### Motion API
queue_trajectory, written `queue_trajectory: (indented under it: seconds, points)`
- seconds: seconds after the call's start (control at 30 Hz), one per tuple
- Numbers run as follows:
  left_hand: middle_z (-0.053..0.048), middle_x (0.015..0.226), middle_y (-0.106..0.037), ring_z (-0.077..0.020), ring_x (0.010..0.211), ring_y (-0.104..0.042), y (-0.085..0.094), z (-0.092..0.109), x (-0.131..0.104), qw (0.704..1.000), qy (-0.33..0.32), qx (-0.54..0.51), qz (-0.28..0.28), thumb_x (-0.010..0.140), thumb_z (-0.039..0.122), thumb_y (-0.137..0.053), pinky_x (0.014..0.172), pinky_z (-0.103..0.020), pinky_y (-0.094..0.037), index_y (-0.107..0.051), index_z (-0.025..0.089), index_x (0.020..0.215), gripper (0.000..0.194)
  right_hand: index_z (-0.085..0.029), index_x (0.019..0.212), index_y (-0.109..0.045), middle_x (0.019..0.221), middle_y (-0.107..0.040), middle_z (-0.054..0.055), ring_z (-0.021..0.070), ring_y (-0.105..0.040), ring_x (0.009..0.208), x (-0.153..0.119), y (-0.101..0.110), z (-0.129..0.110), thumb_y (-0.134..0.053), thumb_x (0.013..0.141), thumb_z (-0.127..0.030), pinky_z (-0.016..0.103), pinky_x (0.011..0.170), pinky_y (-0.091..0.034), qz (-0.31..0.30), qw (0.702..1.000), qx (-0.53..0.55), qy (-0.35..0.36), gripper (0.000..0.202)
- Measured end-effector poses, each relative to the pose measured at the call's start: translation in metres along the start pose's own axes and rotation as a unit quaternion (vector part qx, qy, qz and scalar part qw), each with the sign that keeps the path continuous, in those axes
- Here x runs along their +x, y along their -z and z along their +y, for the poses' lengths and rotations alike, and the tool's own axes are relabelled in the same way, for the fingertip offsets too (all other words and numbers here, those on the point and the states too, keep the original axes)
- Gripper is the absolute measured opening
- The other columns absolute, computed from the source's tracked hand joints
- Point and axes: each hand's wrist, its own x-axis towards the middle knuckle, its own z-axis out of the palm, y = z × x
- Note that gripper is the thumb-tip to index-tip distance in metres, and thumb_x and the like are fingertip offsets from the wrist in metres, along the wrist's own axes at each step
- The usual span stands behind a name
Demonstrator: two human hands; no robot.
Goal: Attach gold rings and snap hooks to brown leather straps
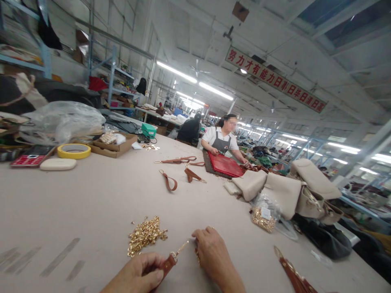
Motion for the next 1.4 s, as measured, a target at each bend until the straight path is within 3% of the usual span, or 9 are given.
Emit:
queue_trajectory:
  seconds: [0.13, 0.27, 0.37, 0.6, 0.7, 0.8, 0.93, 1.17, 1.4]
  points:
    - [0.004, 0.063, -0.051, -0.0108, 0.053, -0.047, -0.004, 0.013, -0.008, 1.000, 0.005, 0.006, 0.026, 0.072, 0.043, -0.063, 0.051, -0.021, -0.038, -0.059, 0.016, 0.081, 0.029, -0.018, 0.091, -0.065, 0.084, -0.068, 0.005, 0.0190, -0.060, 0.082, -0.005, 0.002, -0.006, -0.048, 0.084, -0.006, 0.030, 0.076, -0.043, 0.057, 0.987, 0.151, -0.019, 0.022]
    - [0.003, 0.063, -0.053, -0.0102, 0.052, -0.046, -0.007, 0.018, -0.008, 0.999, -0.004, 0.002, 0.047, 0.075, 0.040, -0.060, 0.049, -0.020, -0.039, -0.057, 0.014, 0.083, 0.027, -0.019, 0.083, -0.062, 0.071, -0.063, -0.001, 0.0129, -0.057, 0.065, -0.014, 0.007, -0.030, -0.058, 0.085, -0.022, 0.024, 0.062, -0.045, 0.084, 0.903, 0.414, -0.075, 0.006]
    - [0.003, 0.063, -0.054, -0.0093, 0.049, -0.043, -0.007, 0.017, -0.008, 0.998, -0.013, 0.026, 0.057, 0.078, 0.044, -0.058, 0.046, -0.019, -0.035, -0.059, 0.013, 0.088, 0.032, -0.019, 0.082, -0.061, 0.074, -0.065, 0.000, 0.0125, -0.059, 0.068, -0.020, 0.012, -0.053, -0.061, 0.084, -0.022, 0.023, 0.064, -0.048, 0.087, 0.856, 0.508, -0.051, 0.004]
    - [0.004, 0.063, -0.049, -0.0108, 0.053, -0.043, -0.011, 0.027, -0.012, 0.988, -0.078, 0.079, 0.111, 0.083, 0.038, -0.054, 0.049, -0.021, -0.035, -0.059, 0.017, 0.080, 0.022, -0.020, 0.079, -0.061, 0.077, -0.064, -0.001, 0.0104, -0.061, 0.073, -0.023, 0.012, -0.081, -0.057, 0.085, -0.008, 0.021, 0.069, -0.048, 0.163, 0.884, 0.427, 0.100, 0.014]
    - [0.000, 0.071, -0.057, -0.0150, 0.068, -0.052, -0.014, 0.028, -0.012, 0.974, -0.136, 0.112, 0.140, 0.084, 0.032, -0.052, 0.063, -0.023, -0.041, -0.061, 0.017, 0.078, 0.018, -0.021, 0.084, -0.061, 0.081, -0.067, -0.001, 0.0107, -0.064, 0.078, -0.023, 0.008, -0.084, -0.055, 0.085, -0.004, 0.021, 0.073, -0.049, 0.199, 0.893, 0.382, 0.132, 0.018]
    - [-0.001, 0.073, -0.060, -0.0162, 0.070, -0.054, -0.016, 0.024, -0.013, 0.969, -0.142, 0.129, 0.157, 0.085, 0.031, -0.051, 0.064, -0.024, -0.042, -0.062, 0.017, 0.079, 0.018, -0.022, 0.087, -0.062, 0.082, -0.068, -0.001, 0.0107, -0.064, 0.078, -0.022, 0.005, -0.084, -0.056, 0.085, -0.004, 0.021, 0.073, -0.048, 0.215, 0.905, 0.339, 0.141, 0.019]
    - [0.000, 0.070, -0.058, -0.0147, 0.059, -0.053, -0.017, 0.018, -0.013, 0.974, -0.121, 0.112, 0.154, 0.086, 0.033, -0.052, 0.056, -0.024, -0.043, -0.063, 0.017, 0.081, 0.020, -0.022, 0.086, -0.061, 0.079, -0.068, -0.001, 0.0117, -0.064, 0.074, -0.021, 0.004, -0.084, -0.057, 0.085, -0.005, 0.021, 0.070, -0.049, 0.231, 0.911, 0.311, 0.139, 0.018]
    - [-0.002, 0.075, -0.061, -0.0158, 0.064, -0.057, -0.018, 0.021, -0.014, 0.974, -0.130, 0.123, 0.142, 0.088, 0.032, -0.052, 0.060, -0.024, -0.046, -0.066, 0.018, 0.084, 0.020, -0.022, 0.081, -0.062, 0.075, -0.068, 0.000, 0.0132, -0.065, 0.071, -0.021, 0.007, -0.089, -0.054, 0.085, -0.005, 0.022, 0.066, -0.049, 0.254, 0.911, 0.292, 0.141, 0.019]
    - [-0.003, 0.076, -0.060, -0.0158, 0.064, -0.055, -0.014, 0.022, -0.012, 0.976, -0.130, 0.128, 0.122, 0.088, 0.039, -0.054, 0.058, -0.024, -0.045, -0.069, 0.019, 0.087, 0.025, -0.020, 0.076, -0.062, 0.071, -0.065, 0.000, 0.0122, -0.063, 0.065, -0.017, -0.003, -0.093, -0.060, 0.083, -0.017, 0.021, 0.061, -0.051, 0.235, 0.886, 0.399, 0.016, 0.008]
